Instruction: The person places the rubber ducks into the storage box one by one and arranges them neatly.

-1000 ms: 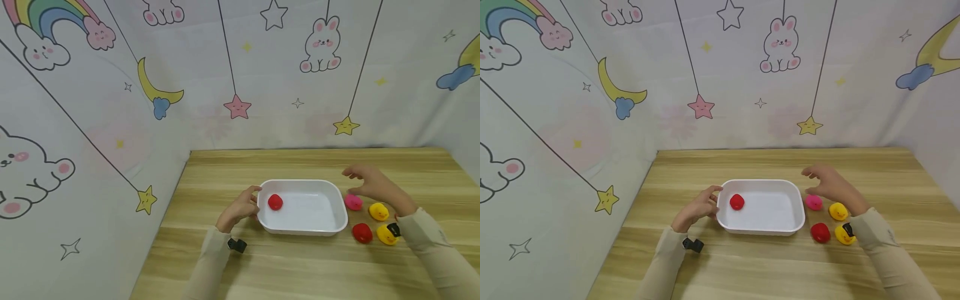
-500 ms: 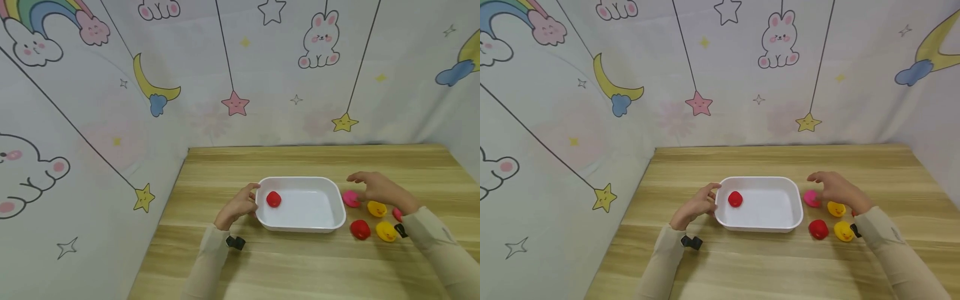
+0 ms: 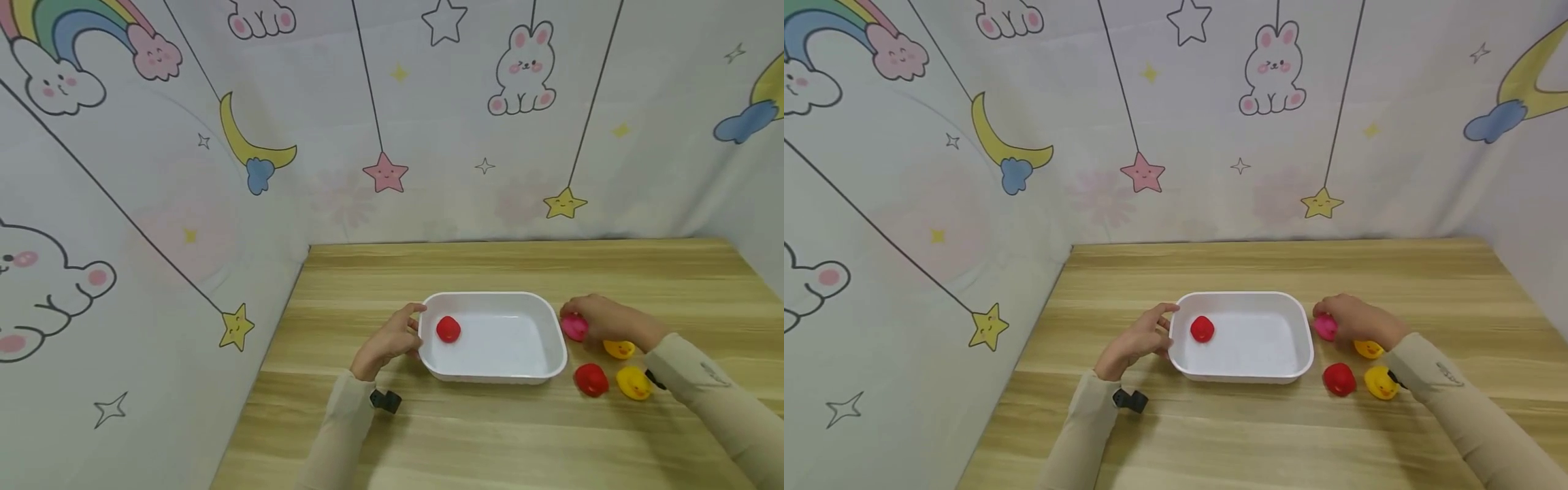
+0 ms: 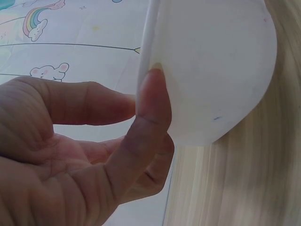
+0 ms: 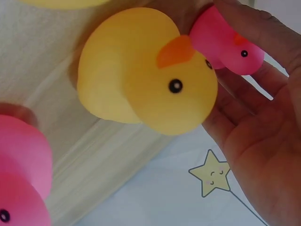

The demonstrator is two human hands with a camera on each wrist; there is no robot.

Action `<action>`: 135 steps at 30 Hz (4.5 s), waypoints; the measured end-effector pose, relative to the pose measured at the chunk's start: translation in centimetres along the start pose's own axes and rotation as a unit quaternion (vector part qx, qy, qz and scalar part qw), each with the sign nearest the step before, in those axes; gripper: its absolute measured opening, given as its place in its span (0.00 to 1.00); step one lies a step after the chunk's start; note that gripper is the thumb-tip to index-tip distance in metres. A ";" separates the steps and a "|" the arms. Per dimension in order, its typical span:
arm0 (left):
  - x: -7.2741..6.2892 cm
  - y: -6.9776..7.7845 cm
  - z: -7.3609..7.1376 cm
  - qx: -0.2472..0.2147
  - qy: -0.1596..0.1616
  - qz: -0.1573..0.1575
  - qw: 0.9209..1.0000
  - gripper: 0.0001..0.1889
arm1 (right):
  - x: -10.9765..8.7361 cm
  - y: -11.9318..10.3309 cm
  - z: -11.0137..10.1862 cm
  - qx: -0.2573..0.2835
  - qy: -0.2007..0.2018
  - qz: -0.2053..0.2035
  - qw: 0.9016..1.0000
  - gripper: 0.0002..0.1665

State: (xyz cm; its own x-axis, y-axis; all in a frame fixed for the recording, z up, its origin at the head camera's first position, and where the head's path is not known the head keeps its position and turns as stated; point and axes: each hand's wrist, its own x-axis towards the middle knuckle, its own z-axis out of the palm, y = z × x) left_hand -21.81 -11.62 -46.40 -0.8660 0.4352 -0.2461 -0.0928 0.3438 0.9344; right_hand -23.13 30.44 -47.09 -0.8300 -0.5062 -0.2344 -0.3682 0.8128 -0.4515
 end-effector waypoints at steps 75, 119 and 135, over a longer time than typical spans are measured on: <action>0.0 0.2 -0.1 0.007 0.014 0.001 1.000 0.34 | 9.7 -11.9 0.3 -0.005 0.016 -0.101 0.995 0.26; 0.0 0.5 0.2 0.046 0.021 0.010 0.999 0.28 | 8.0 -12.1 1.5 -0.066 -0.016 -0.058 0.996 0.41; 0.0 0.3 0.5 0.031 0.027 0.005 0.999 0.30 | 3.1 -9.4 -1.0 -0.032 0.091 -0.067 0.993 0.35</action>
State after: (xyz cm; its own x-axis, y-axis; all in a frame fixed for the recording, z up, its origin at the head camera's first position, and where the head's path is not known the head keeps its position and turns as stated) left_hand -21.62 -11.08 -46.27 -0.8918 0.3942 -0.2218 -0.0555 0.3913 0.9186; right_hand -22.66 21.53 -42.73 -0.8315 -0.5553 -0.0139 -0.5014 0.7611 -0.4114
